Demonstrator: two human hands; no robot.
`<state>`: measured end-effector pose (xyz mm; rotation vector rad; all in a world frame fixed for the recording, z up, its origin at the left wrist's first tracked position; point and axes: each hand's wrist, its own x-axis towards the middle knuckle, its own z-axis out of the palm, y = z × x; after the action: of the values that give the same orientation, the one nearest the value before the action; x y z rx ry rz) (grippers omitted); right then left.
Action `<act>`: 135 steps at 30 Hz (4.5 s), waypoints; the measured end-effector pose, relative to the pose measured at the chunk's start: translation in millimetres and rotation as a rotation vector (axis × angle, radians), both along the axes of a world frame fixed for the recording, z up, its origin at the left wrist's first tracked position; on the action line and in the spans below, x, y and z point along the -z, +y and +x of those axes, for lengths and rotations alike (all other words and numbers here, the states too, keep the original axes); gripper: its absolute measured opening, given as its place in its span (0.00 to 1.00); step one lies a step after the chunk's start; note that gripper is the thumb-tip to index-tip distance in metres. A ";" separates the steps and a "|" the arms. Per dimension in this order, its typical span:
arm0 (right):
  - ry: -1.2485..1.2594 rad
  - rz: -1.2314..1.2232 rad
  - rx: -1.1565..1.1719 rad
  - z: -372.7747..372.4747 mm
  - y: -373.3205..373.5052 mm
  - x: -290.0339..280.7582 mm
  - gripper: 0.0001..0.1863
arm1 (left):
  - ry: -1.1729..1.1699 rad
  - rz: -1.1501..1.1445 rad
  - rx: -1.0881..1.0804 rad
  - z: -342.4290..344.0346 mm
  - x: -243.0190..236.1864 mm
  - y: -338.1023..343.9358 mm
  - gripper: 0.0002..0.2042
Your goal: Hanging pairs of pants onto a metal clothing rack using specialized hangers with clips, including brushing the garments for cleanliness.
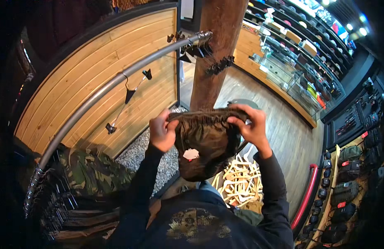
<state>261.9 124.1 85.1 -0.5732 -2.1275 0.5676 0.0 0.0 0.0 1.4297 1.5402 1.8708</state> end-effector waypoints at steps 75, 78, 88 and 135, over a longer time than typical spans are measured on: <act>-0.090 -0.089 -0.903 -224.3 106.0 30.7 0.15 | -0.150 0.003 -1.061 -22.6 19.2 -59.8 0.03; -0.193 0.102 -1.002 -239.8 89.8 19.1 0.17 | -0.049 0.026 -1.096 -33.5 16.4 -81.7 0.05; -0.030 0.540 -1.115 -337.8 -40.1 7.0 0.27 | 0.375 -0.124 -1.040 -63.3 13.9 -135.0 0.09; 0.112 0.046 -0.982 -330.2 -34.4 33.2 0.21 | 0.070 0.050 -0.879 -109.1 14.9 -91.8 0.08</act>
<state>-68.3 89.8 52.0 0.5810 -2.2069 1.0297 -109.1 -91.8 -14.9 0.8775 2.4276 2.3139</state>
